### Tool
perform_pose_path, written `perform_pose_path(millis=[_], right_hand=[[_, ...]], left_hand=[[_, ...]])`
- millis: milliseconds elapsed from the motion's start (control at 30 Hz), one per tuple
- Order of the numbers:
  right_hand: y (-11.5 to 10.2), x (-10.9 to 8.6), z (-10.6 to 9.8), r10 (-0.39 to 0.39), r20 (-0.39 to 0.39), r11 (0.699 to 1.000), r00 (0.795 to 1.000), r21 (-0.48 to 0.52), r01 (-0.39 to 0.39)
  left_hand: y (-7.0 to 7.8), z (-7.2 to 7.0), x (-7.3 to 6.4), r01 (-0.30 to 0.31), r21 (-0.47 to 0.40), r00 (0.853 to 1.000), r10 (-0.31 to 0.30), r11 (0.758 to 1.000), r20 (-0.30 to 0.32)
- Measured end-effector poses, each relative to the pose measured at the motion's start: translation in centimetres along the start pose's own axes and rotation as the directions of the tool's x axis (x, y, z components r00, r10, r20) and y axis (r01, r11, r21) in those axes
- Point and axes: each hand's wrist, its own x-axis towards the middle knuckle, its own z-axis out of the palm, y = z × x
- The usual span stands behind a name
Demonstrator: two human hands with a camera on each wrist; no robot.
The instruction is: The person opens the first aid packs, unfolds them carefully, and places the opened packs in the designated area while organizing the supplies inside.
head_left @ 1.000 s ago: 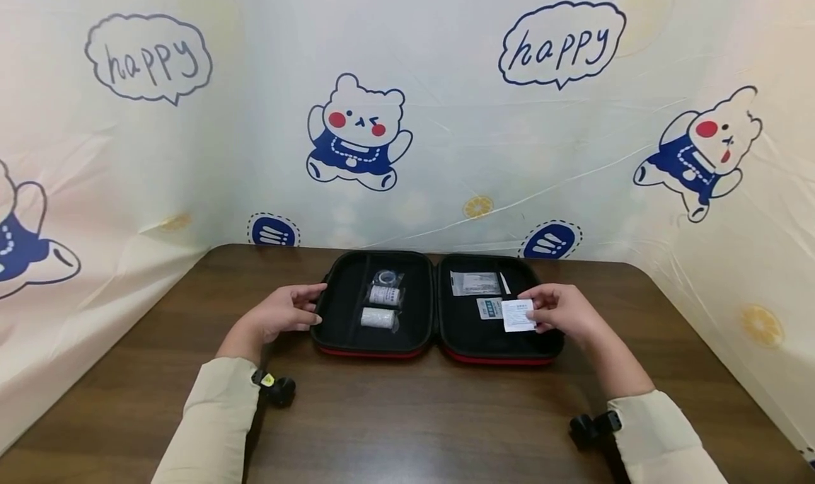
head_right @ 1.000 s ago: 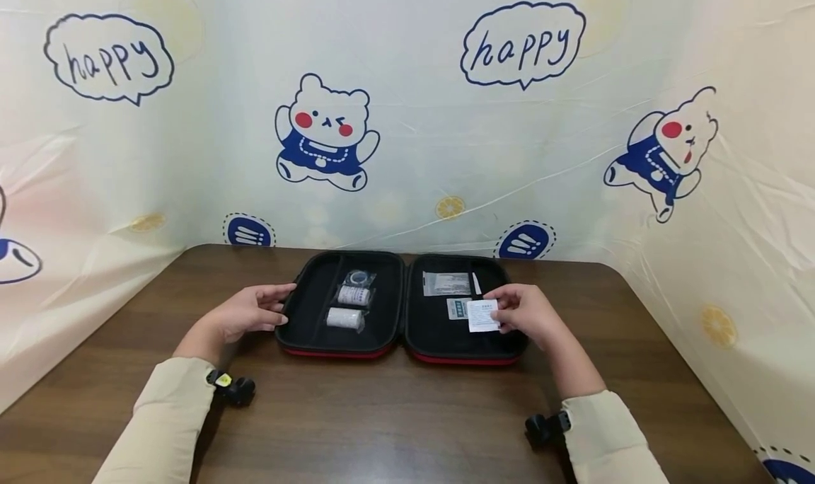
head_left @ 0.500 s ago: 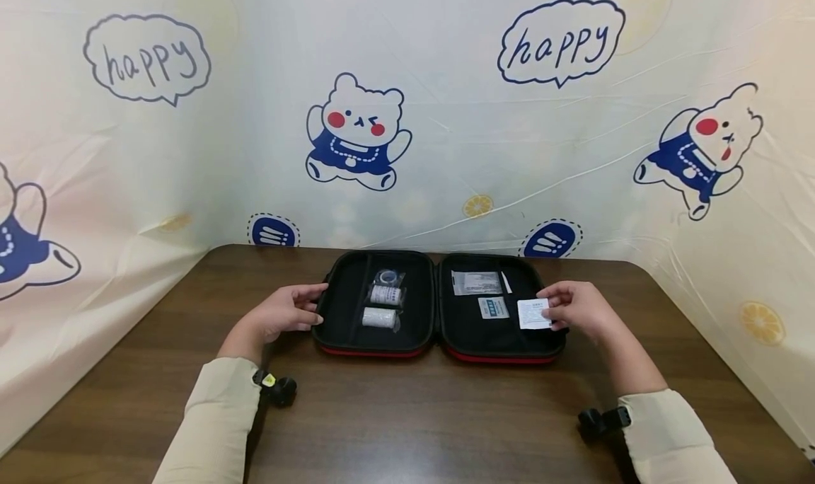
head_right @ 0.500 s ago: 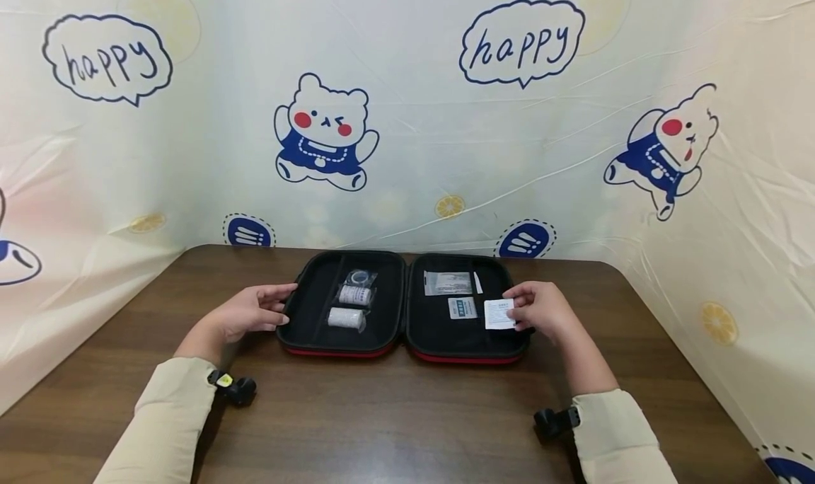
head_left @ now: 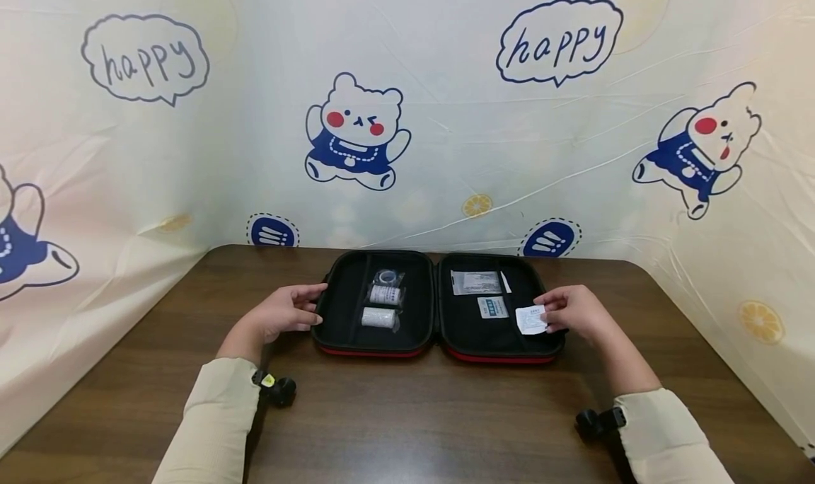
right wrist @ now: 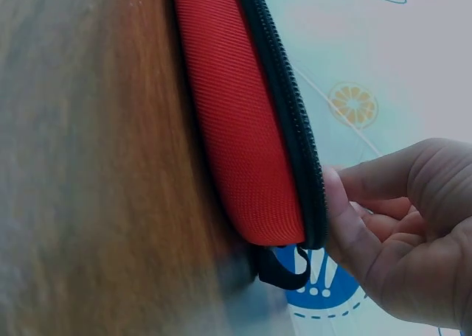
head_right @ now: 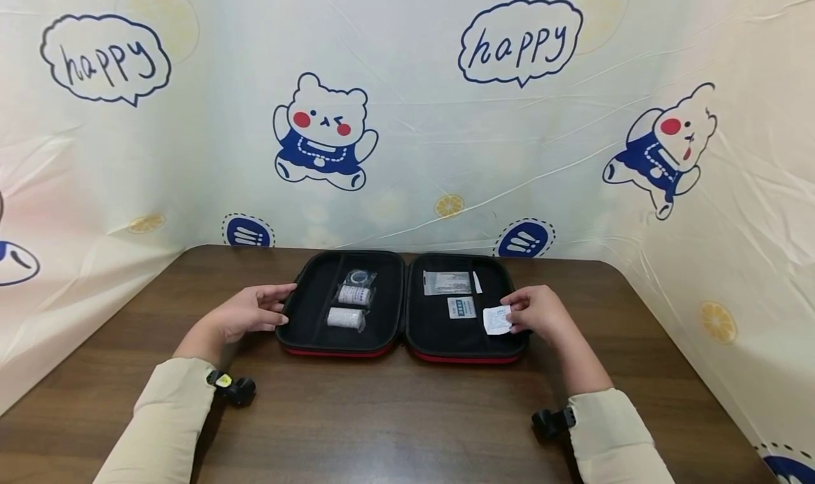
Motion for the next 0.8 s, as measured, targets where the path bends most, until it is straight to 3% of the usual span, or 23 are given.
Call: perform_pose_path(millis=[533,800], right_hand=[[0.0,0.3,1.5,-0.012,0.065,1.000,0.998,0.027,0.010],[-0.3,0.5,2.9,-0.048,0.088,0.993,0.995,0.108,0.038]], left_hand=[[0.3,0.1,-0.1,0.000,0.001,1.000,0.000,1.000,0.004],[0.5,0.2,-0.3,0.005,-0.009,1.000,-0.005,1.000,0.002]])
